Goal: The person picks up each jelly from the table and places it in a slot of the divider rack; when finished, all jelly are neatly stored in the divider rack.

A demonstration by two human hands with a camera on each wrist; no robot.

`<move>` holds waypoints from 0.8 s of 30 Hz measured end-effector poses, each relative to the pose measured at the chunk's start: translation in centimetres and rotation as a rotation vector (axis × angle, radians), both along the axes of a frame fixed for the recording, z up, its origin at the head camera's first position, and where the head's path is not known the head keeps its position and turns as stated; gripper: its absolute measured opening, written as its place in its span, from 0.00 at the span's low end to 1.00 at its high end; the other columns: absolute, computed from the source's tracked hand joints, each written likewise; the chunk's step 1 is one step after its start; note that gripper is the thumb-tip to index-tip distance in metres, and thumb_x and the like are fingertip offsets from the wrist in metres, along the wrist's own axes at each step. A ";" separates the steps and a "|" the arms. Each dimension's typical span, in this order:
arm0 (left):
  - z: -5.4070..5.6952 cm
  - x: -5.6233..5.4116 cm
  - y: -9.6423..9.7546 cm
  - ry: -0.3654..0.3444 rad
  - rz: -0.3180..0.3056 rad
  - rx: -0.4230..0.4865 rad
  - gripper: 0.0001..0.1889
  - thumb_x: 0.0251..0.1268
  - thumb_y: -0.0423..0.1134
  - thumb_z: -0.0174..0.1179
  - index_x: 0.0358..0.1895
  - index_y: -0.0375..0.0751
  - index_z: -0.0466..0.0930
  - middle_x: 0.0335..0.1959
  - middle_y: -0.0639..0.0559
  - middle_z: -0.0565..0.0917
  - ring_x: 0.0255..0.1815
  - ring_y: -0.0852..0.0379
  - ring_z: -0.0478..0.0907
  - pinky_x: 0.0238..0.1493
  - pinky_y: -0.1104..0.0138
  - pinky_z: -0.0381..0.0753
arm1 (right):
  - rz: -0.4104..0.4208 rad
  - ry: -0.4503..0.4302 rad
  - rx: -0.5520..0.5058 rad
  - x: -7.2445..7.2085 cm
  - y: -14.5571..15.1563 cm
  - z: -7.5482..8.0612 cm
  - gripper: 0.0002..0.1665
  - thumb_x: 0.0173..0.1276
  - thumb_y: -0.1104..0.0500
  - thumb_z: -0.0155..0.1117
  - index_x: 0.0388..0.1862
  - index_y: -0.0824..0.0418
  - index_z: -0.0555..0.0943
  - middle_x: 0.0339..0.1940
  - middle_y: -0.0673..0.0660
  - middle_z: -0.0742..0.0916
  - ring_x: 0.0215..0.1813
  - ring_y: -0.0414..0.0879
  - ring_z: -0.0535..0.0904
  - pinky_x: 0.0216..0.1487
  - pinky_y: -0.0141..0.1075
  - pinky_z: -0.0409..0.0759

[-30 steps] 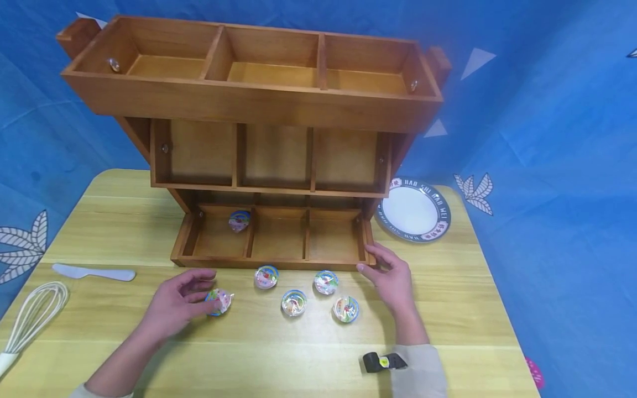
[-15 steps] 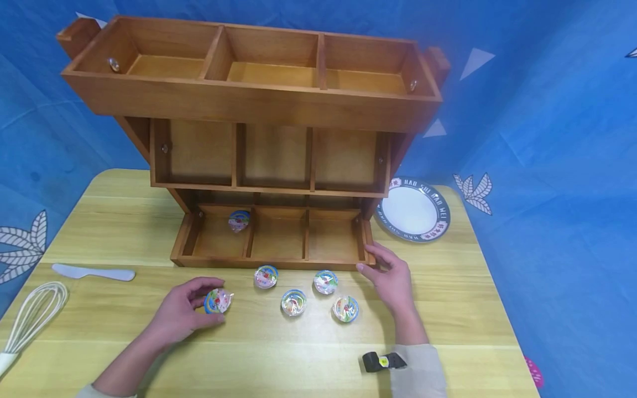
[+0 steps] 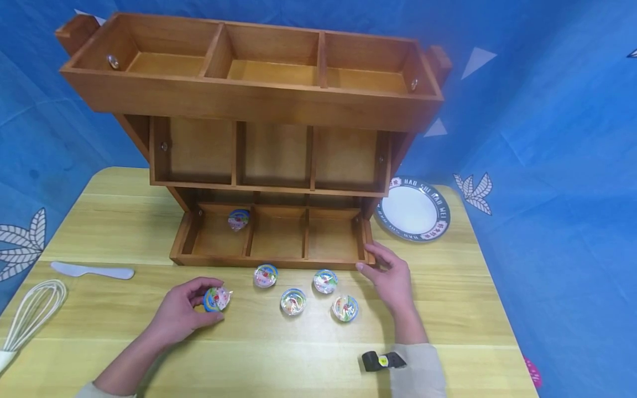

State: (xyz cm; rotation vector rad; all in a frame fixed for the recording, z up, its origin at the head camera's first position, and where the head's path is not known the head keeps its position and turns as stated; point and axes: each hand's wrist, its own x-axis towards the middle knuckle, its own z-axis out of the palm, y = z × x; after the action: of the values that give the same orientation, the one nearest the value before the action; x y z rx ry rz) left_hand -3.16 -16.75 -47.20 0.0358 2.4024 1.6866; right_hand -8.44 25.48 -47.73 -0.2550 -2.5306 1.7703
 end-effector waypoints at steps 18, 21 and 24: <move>1.0 0.1 -0.4 -0.019 0.003 0.096 0.32 0.39 0.23 0.79 0.55 0.30 0.80 0.48 0.39 0.82 0.44 0.47 0.82 0.45 0.66 0.83 | 0.009 0.015 -0.007 0.1 0.1 -0.2 0.29 0.60 0.62 0.77 0.61 0.61 0.82 0.68 0.54 0.77 0.66 0.50 0.73 0.66 0.47 0.71; 1.4 -0.1 -0.5 0.000 0.003 0.105 0.32 0.39 0.22 0.78 0.55 0.30 0.79 0.50 0.39 0.82 0.47 0.46 0.81 0.47 0.66 0.83 | 0.009 0.020 -0.009 0.0 0.2 -0.2 0.29 0.60 0.62 0.77 0.61 0.61 0.82 0.68 0.54 0.77 0.66 0.50 0.73 0.67 0.46 0.70; 1.8 -0.5 -0.6 0.034 -0.001 0.118 0.31 0.41 0.22 0.78 0.55 0.29 0.79 0.52 0.38 0.81 0.50 0.45 0.80 0.50 0.67 0.81 | 0.007 0.021 -0.015 0.0 0.1 -0.2 0.28 0.60 0.63 0.77 0.61 0.61 0.82 0.68 0.54 0.78 0.66 0.50 0.73 0.67 0.45 0.70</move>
State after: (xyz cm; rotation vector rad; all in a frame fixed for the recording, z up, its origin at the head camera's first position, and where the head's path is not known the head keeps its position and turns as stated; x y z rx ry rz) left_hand -3.63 -17.31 -45.37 0.0836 2.3235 1.8393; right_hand -8.40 25.61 -47.94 -0.2277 -2.5085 1.7849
